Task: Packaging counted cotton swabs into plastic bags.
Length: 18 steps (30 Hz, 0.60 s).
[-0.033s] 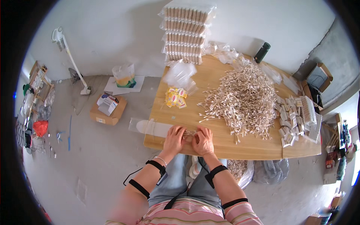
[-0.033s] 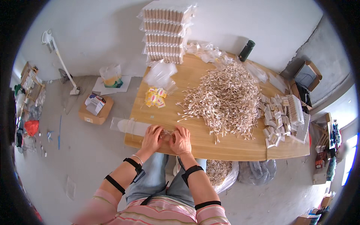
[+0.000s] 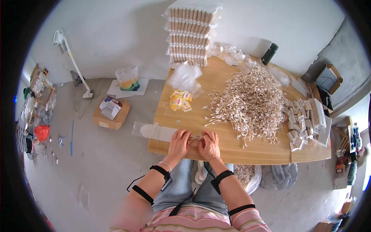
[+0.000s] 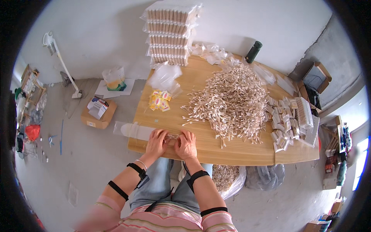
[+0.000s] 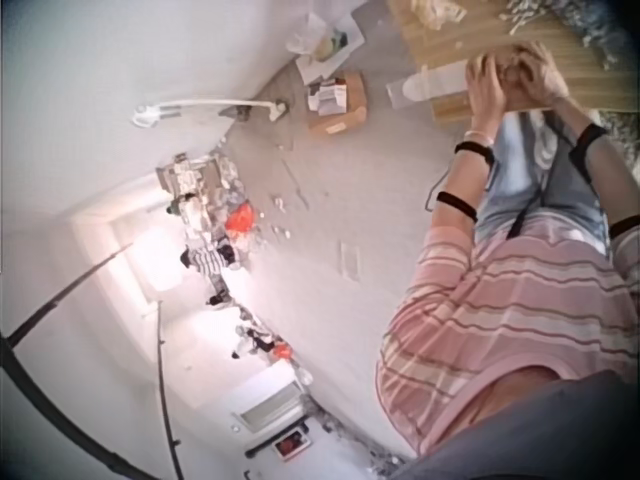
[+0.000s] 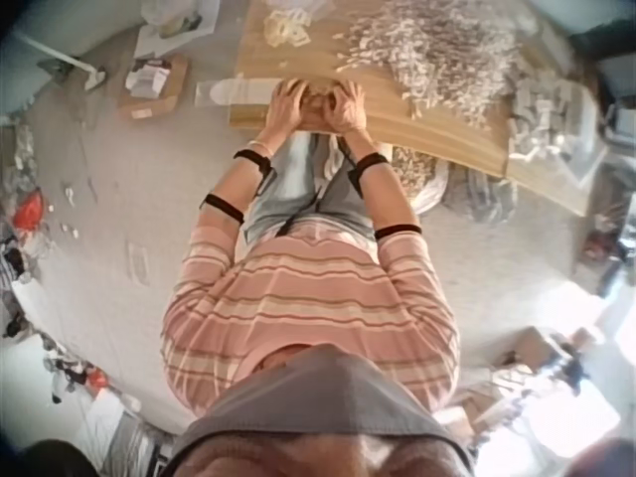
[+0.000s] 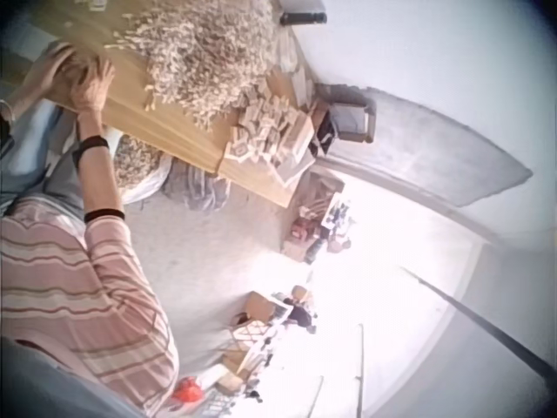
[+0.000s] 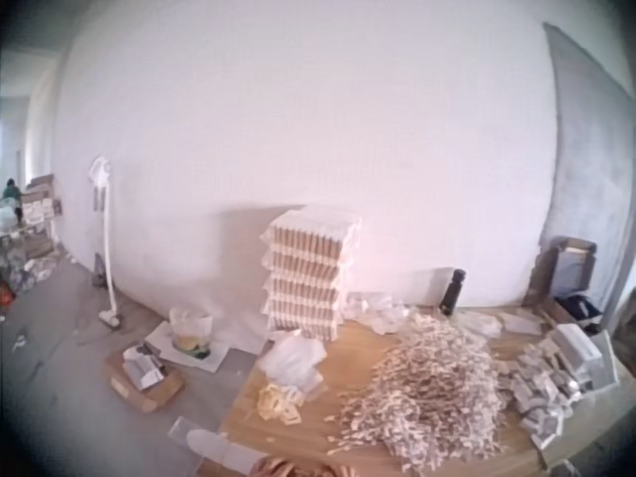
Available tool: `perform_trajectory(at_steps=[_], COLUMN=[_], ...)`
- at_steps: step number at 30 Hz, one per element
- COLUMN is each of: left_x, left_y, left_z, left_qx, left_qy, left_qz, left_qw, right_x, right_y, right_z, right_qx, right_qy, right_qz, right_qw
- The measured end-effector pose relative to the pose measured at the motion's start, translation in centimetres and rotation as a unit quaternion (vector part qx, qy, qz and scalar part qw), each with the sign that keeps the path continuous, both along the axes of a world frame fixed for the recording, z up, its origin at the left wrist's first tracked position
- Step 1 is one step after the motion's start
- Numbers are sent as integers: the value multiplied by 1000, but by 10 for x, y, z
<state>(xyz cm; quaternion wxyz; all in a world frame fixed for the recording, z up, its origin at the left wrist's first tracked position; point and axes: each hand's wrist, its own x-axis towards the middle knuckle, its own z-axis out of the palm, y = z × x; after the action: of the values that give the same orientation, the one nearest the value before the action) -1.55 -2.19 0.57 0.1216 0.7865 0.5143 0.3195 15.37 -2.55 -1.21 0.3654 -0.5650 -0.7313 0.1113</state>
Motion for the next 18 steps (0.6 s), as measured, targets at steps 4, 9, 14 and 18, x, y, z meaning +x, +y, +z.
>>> perform_trajectory(at_steps=[4,9,14,18], left_x=[-3,-8,-12,-18], left_y=[2,4,-12,-6], left_z=[-2,3,3,9], left_qx=[5,-21,18,-62], left_qy=[46,45,115,33], left_qz=[1,-1,-41,-42], left_qw=[999,999,992,997], right_x=[0,2,-3,-7], right_y=[1,2,3,3], right_z=[-4,-4,-3,0], right_qx=[2,-35,-34,-37], right_qy=[33,142,110,52], right_qz=[-9,-74,-114,-144], right_qw=[999,986,987,988])
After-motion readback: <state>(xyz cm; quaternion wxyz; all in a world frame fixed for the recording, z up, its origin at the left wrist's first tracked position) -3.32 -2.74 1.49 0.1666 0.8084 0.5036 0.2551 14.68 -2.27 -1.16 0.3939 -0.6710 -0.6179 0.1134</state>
